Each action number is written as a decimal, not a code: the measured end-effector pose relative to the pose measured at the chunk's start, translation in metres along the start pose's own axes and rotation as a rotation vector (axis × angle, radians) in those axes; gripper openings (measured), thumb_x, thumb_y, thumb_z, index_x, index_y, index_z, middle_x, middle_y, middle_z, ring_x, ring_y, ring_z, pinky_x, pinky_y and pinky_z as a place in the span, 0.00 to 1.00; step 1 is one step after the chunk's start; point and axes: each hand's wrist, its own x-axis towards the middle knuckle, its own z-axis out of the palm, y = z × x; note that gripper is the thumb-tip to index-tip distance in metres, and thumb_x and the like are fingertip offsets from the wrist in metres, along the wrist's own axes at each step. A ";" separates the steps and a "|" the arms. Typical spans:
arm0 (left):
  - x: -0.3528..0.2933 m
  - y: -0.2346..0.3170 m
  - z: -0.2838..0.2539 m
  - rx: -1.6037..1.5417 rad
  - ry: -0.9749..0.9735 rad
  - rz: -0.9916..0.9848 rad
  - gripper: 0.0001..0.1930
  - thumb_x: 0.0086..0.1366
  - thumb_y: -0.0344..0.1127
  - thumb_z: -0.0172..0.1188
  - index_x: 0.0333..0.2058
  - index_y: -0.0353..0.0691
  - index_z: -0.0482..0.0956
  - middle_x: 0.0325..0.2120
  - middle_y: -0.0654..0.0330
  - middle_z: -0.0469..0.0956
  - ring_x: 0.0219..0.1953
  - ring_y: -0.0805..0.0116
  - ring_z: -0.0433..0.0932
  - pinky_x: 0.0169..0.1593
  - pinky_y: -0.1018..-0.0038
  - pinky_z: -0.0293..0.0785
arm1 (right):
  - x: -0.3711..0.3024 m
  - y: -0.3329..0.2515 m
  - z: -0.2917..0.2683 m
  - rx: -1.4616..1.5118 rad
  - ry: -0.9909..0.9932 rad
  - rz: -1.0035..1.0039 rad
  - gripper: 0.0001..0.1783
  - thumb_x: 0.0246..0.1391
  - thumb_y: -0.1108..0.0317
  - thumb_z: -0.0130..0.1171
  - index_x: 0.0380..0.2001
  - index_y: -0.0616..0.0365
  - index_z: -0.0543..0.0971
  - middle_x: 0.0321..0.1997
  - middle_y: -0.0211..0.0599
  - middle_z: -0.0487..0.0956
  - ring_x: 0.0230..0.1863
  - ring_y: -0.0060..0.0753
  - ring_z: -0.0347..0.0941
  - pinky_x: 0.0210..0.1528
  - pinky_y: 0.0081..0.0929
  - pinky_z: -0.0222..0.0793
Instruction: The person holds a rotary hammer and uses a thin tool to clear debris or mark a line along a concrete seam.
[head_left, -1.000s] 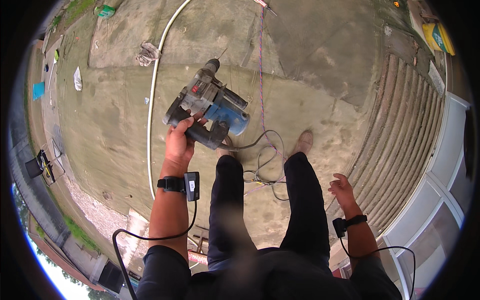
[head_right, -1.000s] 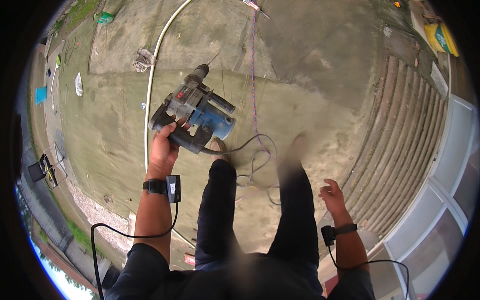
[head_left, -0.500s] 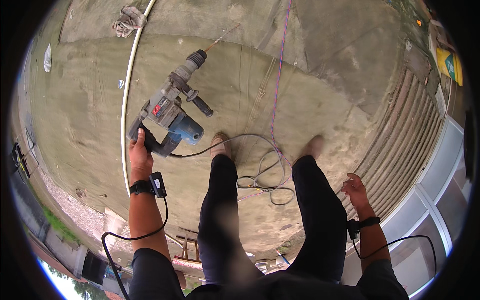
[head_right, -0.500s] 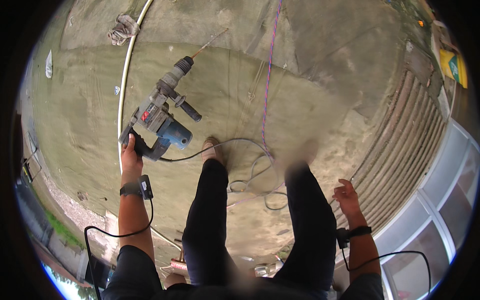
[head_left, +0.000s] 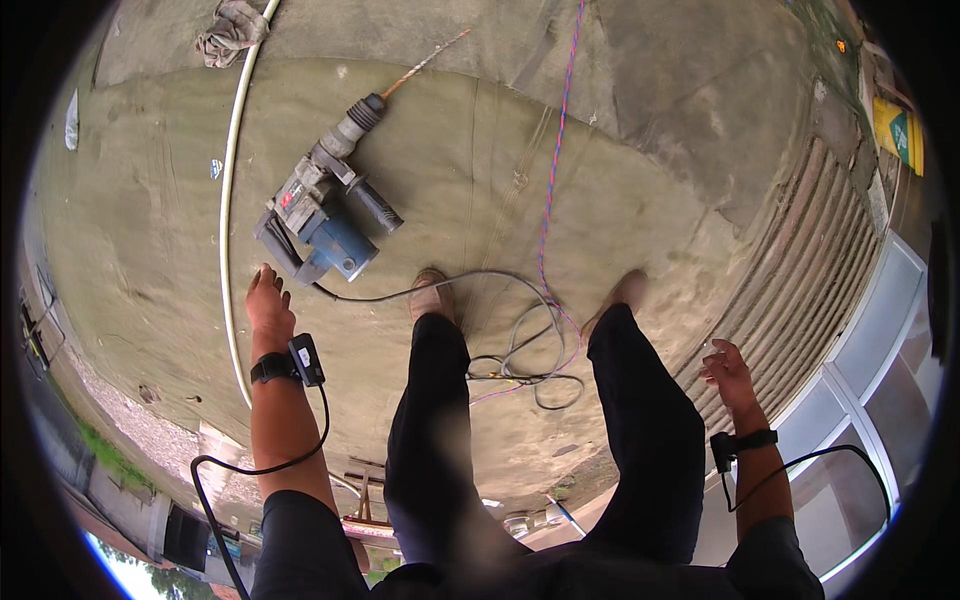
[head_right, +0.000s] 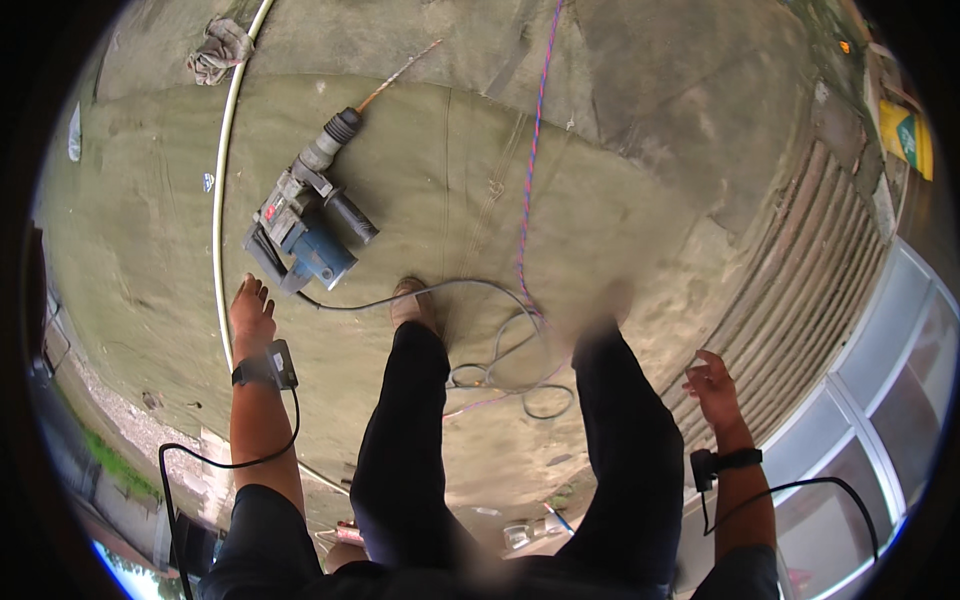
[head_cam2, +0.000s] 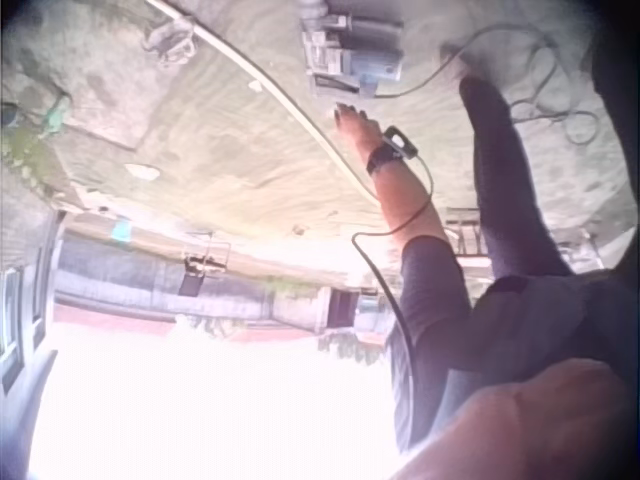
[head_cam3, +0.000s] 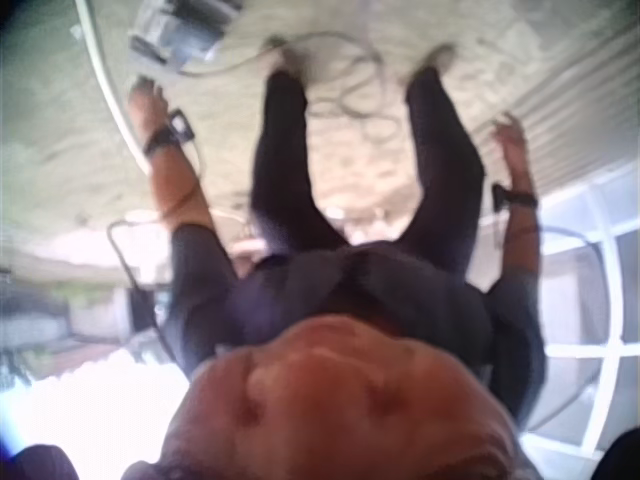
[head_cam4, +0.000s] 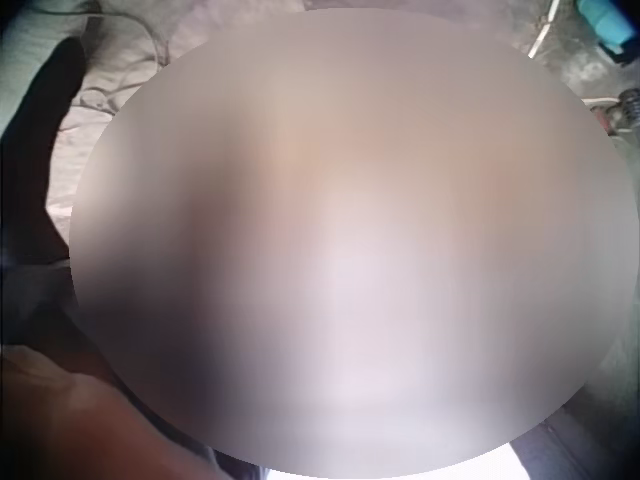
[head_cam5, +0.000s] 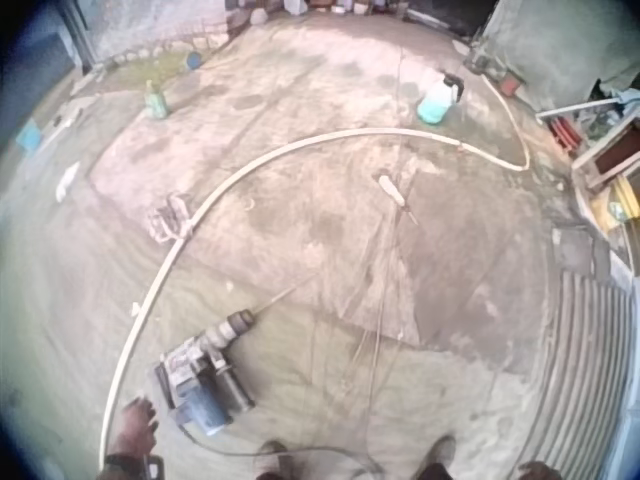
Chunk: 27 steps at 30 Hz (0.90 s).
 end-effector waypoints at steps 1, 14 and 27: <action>-0.020 -0.004 0.003 0.014 0.014 -0.023 0.31 0.69 0.47 0.53 0.65 0.38 0.61 0.64 0.54 0.65 0.64 0.59 0.64 0.61 0.62 0.61 | -0.007 0.000 -0.003 0.038 -0.012 -0.005 0.27 0.57 0.65 0.58 0.60 0.52 0.67 0.40 0.34 0.77 0.35 0.28 0.77 0.37 0.26 0.71; -0.317 0.094 0.067 0.700 -0.368 0.456 0.23 0.63 0.40 0.60 0.52 0.30 0.74 0.46 0.48 0.80 0.48 0.59 0.80 0.53 0.68 0.73 | -0.152 -0.026 -0.029 0.508 -0.047 -0.035 0.25 0.57 0.66 0.59 0.58 0.53 0.69 0.41 0.36 0.77 0.36 0.30 0.77 0.38 0.28 0.70; -0.457 0.262 0.289 1.463 -0.509 0.910 0.20 0.58 0.39 0.61 0.49 0.39 0.77 0.48 0.46 0.76 0.48 0.48 0.77 0.51 0.59 0.74 | -0.085 -0.099 -0.098 0.816 -0.185 -0.081 0.22 0.56 0.68 0.59 0.55 0.57 0.72 0.37 0.35 0.79 0.37 0.29 0.79 0.39 0.26 0.74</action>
